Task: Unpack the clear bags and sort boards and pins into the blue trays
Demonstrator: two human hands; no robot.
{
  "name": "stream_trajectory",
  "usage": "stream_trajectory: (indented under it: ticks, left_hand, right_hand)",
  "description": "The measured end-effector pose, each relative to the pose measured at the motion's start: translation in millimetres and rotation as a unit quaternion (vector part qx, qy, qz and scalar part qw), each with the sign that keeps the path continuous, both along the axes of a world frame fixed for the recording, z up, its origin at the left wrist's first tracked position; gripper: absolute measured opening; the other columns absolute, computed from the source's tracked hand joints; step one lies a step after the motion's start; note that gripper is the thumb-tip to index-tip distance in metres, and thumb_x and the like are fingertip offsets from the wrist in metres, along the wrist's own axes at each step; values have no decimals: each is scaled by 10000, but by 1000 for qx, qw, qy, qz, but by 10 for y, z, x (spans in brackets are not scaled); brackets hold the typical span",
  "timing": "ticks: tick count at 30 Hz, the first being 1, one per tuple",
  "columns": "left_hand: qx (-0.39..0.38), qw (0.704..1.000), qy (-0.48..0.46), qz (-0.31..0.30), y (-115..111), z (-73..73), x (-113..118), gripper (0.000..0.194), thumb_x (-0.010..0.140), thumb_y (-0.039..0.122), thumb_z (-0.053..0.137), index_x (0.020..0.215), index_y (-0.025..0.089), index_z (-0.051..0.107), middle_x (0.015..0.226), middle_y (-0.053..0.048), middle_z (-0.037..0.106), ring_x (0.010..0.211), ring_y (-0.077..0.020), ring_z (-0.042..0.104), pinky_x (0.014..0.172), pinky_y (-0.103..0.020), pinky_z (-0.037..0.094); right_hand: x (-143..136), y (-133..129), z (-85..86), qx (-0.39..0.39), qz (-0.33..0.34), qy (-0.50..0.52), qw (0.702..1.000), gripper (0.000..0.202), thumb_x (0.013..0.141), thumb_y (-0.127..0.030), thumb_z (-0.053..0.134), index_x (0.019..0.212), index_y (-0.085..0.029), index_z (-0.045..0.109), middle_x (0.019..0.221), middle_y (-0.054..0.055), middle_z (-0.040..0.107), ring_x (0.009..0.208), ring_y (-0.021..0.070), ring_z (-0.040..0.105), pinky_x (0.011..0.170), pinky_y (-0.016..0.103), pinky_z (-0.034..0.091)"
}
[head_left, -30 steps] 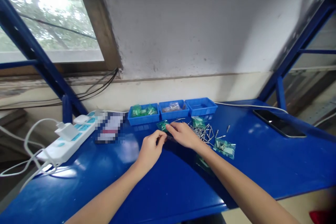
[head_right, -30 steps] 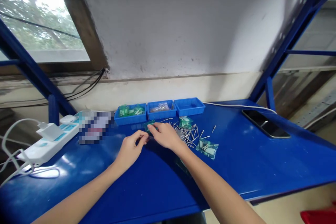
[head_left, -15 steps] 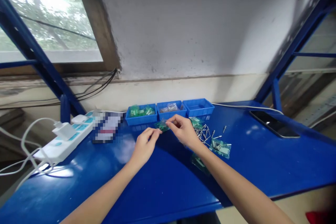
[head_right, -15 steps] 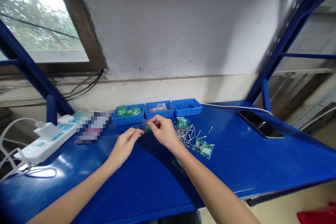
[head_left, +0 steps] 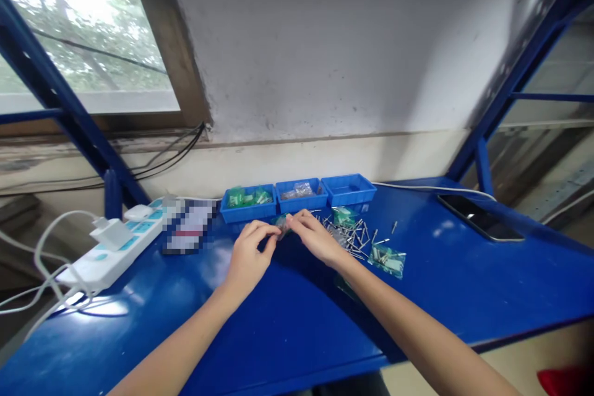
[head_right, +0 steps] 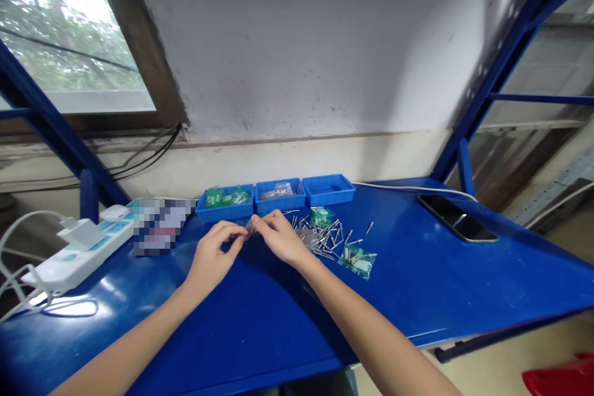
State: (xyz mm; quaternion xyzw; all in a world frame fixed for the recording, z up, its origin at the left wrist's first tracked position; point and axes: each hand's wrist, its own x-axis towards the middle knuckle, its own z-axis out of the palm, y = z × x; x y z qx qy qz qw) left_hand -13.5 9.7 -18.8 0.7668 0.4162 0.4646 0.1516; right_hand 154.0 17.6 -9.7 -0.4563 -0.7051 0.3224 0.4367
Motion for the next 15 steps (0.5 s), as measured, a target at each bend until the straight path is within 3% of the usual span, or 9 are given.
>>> stream_trajectory:
  ticks: [2, 4, 7, 9, 11, 13, 15]
  left_hand:
    - [45, 998, 41, 5, -31, 6, 6, 171, 795, 166, 505, 800, 216, 669, 828, -37, 595, 826, -189, 538, 784, -329, 419]
    - [27, 999, 42, 5, -42, 14, 14, 200, 783, 155, 491, 799, 221, 679, 843, -44, 588, 845, -199, 533, 801, -348, 416]
    - [-122, 991, -58, -13, -14, 33, 17, 213, 805, 254, 473, 811, 194, 677, 830, -54, 608, 781, -188, 555, 728, -322, 434]
    - [-255, 952, -169, -24, 21, 43, 11, 323, 826, 402, 455, 802, 155, 660, 757, -57, 616, 657, -161, 550, 617, -282, 424]
    - [-338, 908, -246, -29, 52, 43, 3, 404, 798, 505, 485, 779, 130, 635, 691, -44, 602, 570, -132, 520, 547, -248, 390]
    - [-346, 900, -262, -33, 70, 34, -4, 359, 758, 484, 567, 775, 130, 620, 672, -24, 592, 559, -116, 511, 539, -230, 378]
    - [-294, 926, -238, -24, 73, 22, -9, 253, 747, 394, 607, 785, 144, 614, 659, -7, 586, 582, -119, 522, 557, -227, 386]
  right_hand:
    - [-7, 26, -24, -18, -7, 16, 1000, 318, 875, -372, 452, 683, -173, 609, 686, -1, 534, 699, 133, 506, 677, 263, 417]
    - [-13, 33, -49, -11, -21, 30, 999, 249, 857, -347, 479, 727, -175, 604, 624, -18, 537, 601, 119, 481, 584, 239, 389]
    - [-17, 2, -61, 70, -45, -2, 997, 185, 853, -297, 490, 816, -187, 634, 650, -6, 584, 561, 114, 477, 559, 239, 377]
    - [-23, -35, -59, 135, -36, -41, 989, 164, 846, -229, 498, 873, -195, 656, 731, 18, 618, 611, 121, 509, 604, 248, 402]
    - [-34, -71, -58, 174, -13, -63, 983, 205, 838, -159, 482, 926, -200, 662, 799, 36, 617, 671, 127, 536, 644, 253, 425]
    - [-46, -94, -57, 186, 8, -69, 980, 275, 817, -97, 460, 971, -208, 659, 844, 40, 593, 724, 128, 546, 676, 256, 440]
    - [-53, -103, -47, 171, 14, -63, 983, 313, 782, -68, 471, 980, -218, 661, 908, 43, 563, 795, 133, 548, 703, 259, 445]
